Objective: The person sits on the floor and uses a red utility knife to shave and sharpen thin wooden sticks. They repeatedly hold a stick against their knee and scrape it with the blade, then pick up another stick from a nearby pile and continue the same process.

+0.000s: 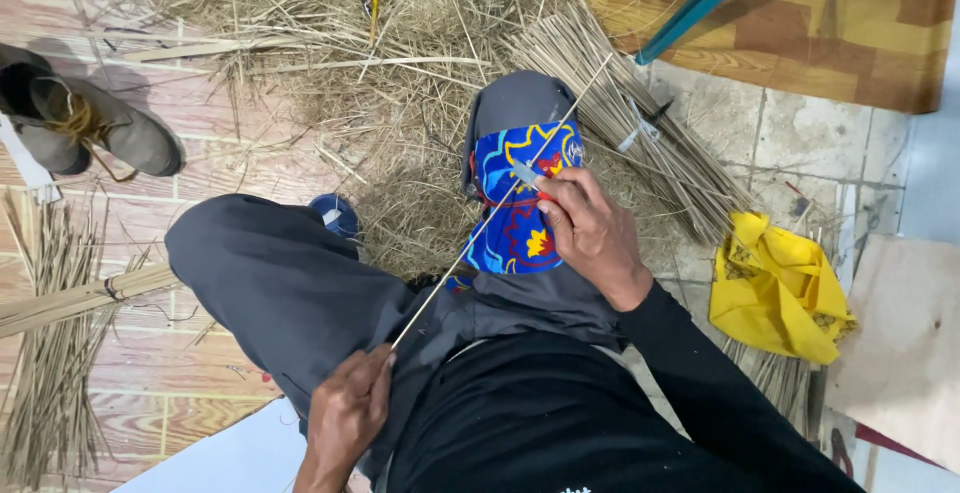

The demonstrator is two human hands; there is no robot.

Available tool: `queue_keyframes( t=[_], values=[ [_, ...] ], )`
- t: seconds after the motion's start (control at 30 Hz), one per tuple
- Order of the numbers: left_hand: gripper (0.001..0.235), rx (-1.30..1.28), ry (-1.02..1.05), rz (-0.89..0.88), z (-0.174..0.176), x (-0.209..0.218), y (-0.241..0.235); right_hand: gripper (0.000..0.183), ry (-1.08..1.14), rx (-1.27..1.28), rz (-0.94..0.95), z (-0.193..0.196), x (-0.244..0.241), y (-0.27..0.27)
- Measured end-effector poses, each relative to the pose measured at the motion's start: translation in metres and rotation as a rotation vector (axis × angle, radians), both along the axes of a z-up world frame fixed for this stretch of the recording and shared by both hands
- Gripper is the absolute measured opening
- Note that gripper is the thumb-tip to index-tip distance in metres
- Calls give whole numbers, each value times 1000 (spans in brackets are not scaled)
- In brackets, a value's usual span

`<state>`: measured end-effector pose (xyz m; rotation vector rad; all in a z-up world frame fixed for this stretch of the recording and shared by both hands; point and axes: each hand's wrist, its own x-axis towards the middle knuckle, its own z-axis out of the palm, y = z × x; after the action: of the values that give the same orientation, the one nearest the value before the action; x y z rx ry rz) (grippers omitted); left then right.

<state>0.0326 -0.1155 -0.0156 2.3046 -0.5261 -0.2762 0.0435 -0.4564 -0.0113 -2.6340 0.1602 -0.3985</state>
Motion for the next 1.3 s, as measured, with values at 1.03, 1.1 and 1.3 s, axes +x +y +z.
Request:
queue_keyframes(
  t=[1.03, 1.1, 1.3],
  values=[
    [19, 16, 278, 579, -54, -74, 146, 26, 11, 257, -159, 3, -6, 1],
    [20, -231, 294, 628, -10, -48, 84, 24, 90, 399, -227, 7, -4, 8],
    [29, -760, 805, 323, -16, 36, -43, 24, 237, 1195, -150, 17, 17, 40]
  ],
)
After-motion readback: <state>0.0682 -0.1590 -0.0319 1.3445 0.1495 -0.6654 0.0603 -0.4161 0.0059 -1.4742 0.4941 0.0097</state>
